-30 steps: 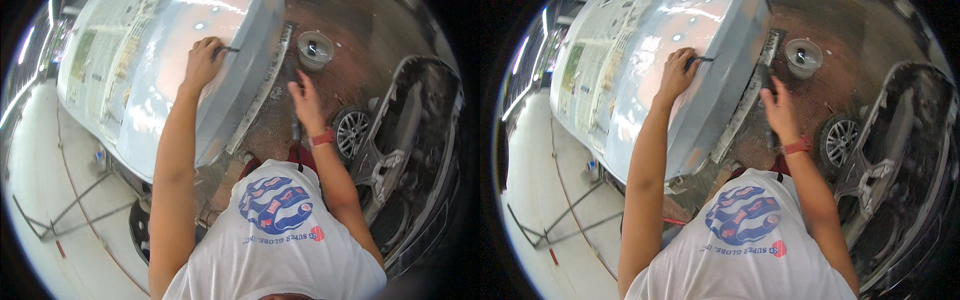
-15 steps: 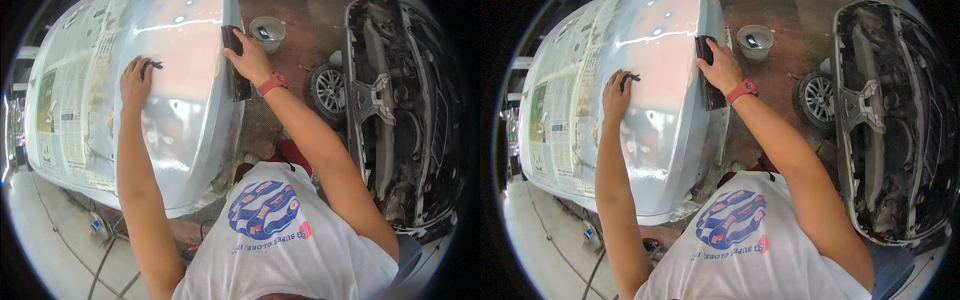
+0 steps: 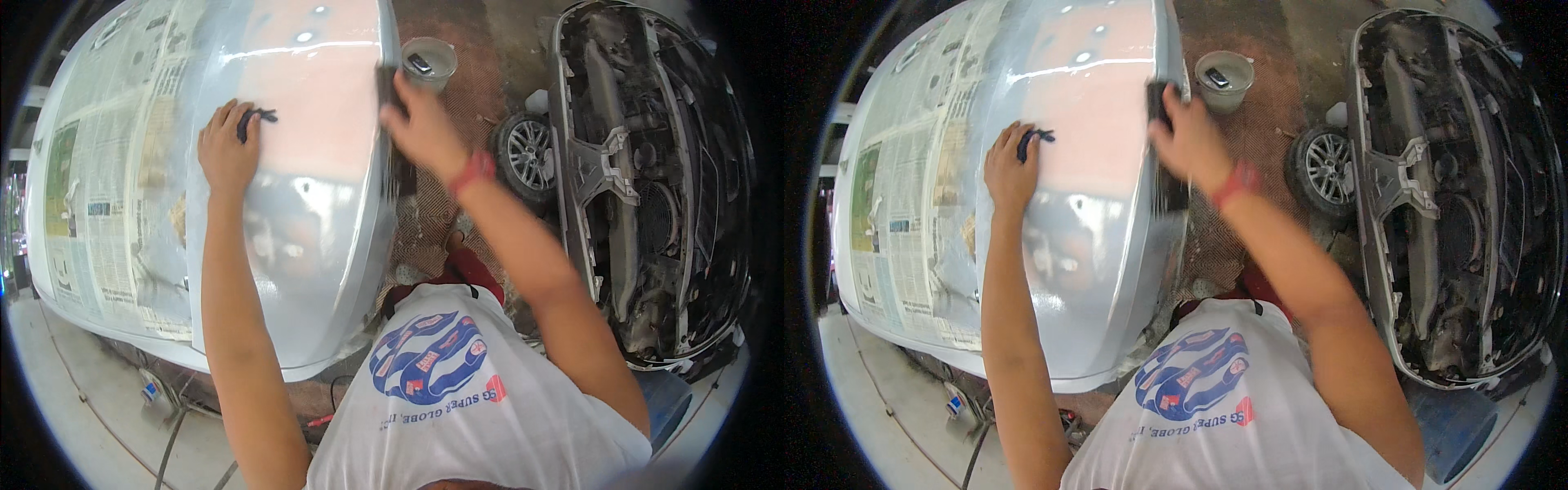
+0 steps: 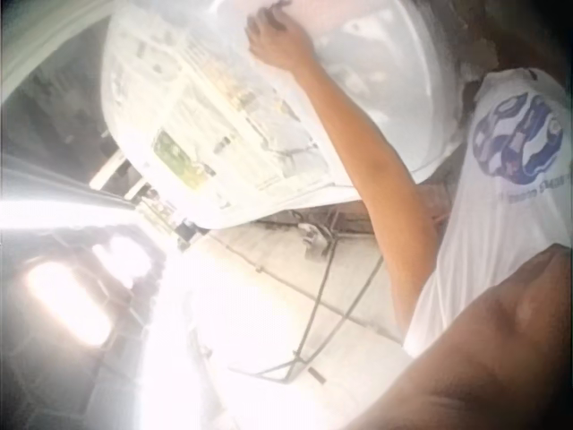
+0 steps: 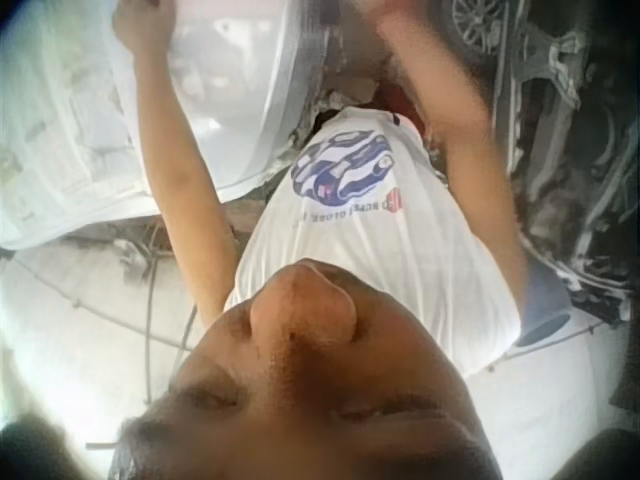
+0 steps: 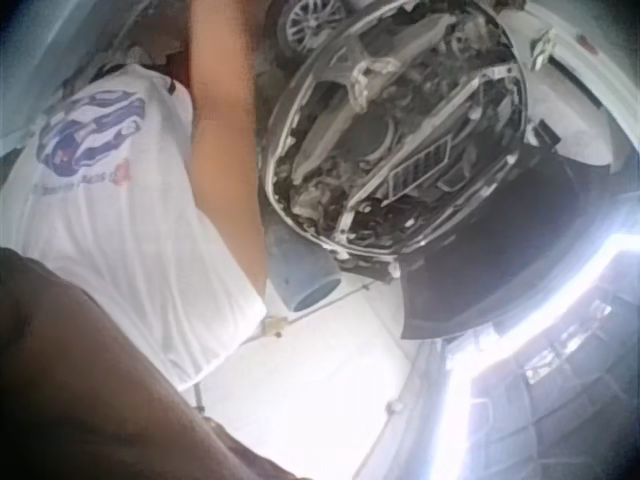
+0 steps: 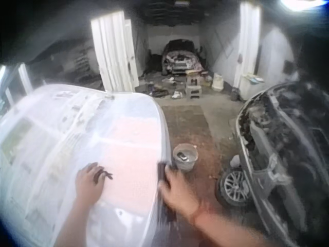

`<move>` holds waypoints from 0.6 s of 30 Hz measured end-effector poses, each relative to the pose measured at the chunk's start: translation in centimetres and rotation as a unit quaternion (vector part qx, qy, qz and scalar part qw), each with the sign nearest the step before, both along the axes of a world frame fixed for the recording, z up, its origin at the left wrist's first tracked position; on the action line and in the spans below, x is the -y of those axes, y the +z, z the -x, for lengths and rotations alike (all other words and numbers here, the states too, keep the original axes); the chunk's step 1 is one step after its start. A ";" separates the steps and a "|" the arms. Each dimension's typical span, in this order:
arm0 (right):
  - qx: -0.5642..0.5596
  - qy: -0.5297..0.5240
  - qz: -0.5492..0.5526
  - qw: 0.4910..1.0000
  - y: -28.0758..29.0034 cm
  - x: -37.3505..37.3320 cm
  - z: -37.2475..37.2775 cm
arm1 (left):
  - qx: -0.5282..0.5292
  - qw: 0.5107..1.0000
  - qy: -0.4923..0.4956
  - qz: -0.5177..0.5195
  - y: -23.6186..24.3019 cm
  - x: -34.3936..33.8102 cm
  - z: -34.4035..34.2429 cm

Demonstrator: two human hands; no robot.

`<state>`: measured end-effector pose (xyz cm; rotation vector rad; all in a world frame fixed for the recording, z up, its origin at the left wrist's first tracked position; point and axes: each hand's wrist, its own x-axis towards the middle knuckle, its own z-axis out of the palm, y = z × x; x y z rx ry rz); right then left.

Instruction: The person sands the surface of a white car hood using a sanding block and a cloth. They repeatedly rub the surface, occasionally dip the cloth into a bucket of water, and wipe the hood. The person briefly walks away to retrieve a white rectangular object and returns to continue sanding.

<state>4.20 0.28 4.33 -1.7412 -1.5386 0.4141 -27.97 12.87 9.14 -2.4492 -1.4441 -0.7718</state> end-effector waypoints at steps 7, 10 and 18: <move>0.027 0.029 0.002 0.999 1.0 1.8 2.2 | 0.006 1.000 0.011 0.004 -0.4 0.2 0.6; 0.055 0.047 0.012 0.997 2.3 4.3 3.4 | 0.005 1.000 0.002 -0.023 -0.5 0.2 0.7; 0.023 0.020 0.019 0.999 -0.3 -5.8 -2.3 | 0.017 1.000 0.013 0.005 -0.9 0.0 0.9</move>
